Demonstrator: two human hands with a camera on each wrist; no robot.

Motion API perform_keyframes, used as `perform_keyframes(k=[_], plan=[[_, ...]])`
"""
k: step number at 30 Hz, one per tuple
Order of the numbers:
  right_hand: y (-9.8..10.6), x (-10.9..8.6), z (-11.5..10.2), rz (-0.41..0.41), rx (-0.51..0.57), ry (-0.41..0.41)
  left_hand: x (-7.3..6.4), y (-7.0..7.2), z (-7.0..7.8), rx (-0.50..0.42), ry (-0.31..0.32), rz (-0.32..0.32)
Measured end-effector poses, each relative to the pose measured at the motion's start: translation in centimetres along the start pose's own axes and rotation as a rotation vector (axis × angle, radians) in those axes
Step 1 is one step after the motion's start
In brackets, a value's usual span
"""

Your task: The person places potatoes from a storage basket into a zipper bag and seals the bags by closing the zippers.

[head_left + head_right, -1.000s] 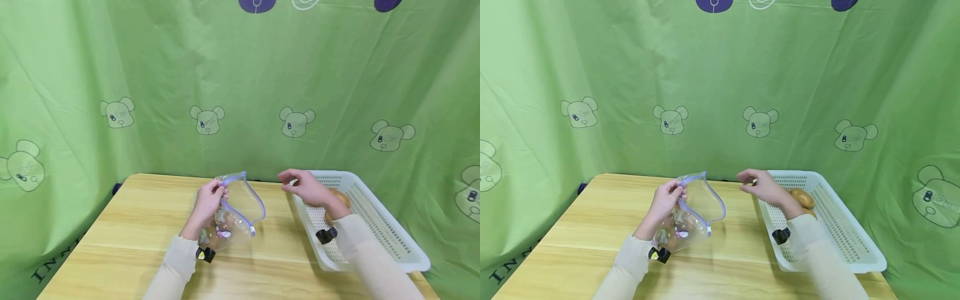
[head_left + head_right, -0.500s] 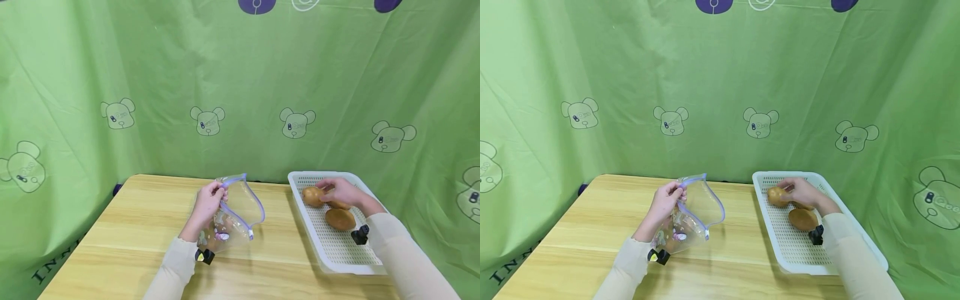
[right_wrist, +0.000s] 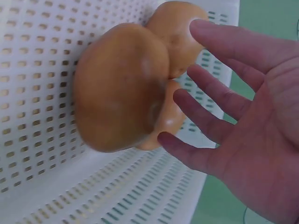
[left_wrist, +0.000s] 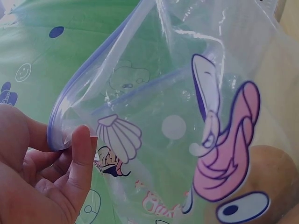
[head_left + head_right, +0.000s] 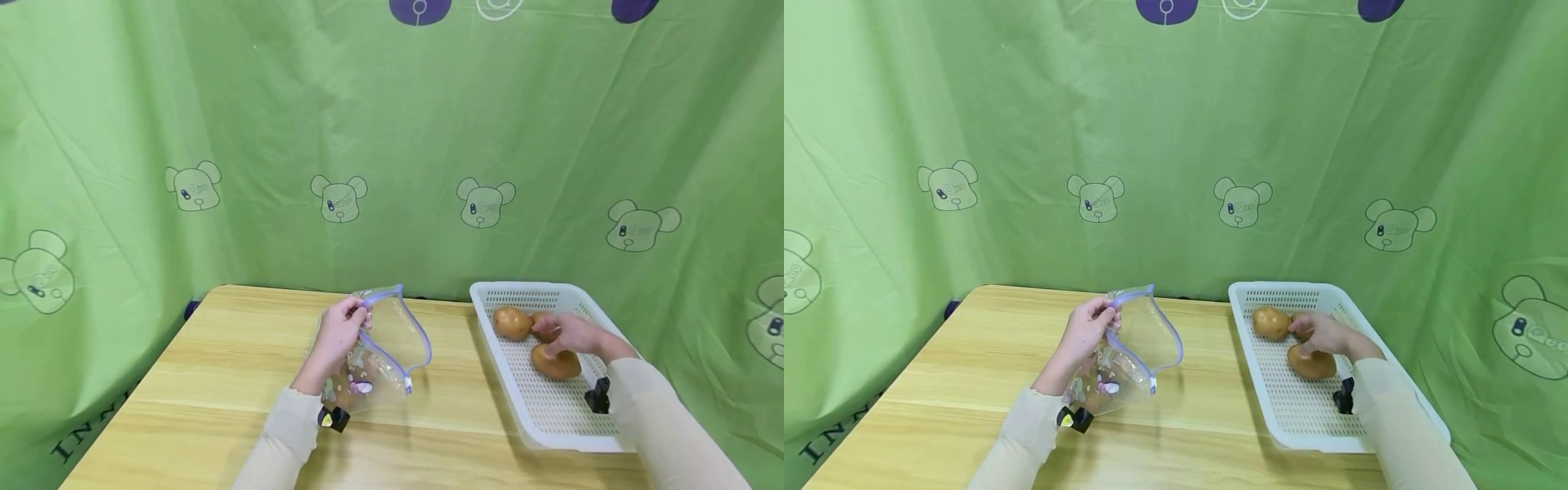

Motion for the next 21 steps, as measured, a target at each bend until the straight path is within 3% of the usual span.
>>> perform_keyframes(k=[14,21], plan=[[-1.3,-0.1,2.0,-0.08,0.141,-0.058,0.0,0.0,-0.1,0.005,0.006,-0.014],[-1.9,-0.2,2.7,-0.089,0.157,-0.022,0.0,-0.1,0.0,0.002,0.002,-0.016]])
Point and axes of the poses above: each hand's wrist, its own x-axis towards the middle knuckle, its own y-axis out of the back of the hand, z = x × y, the point moved 4 cm from there along x, towards the middle knuckle, and after that the axes turned 6 degrees about -y, right-handed, at the moved point
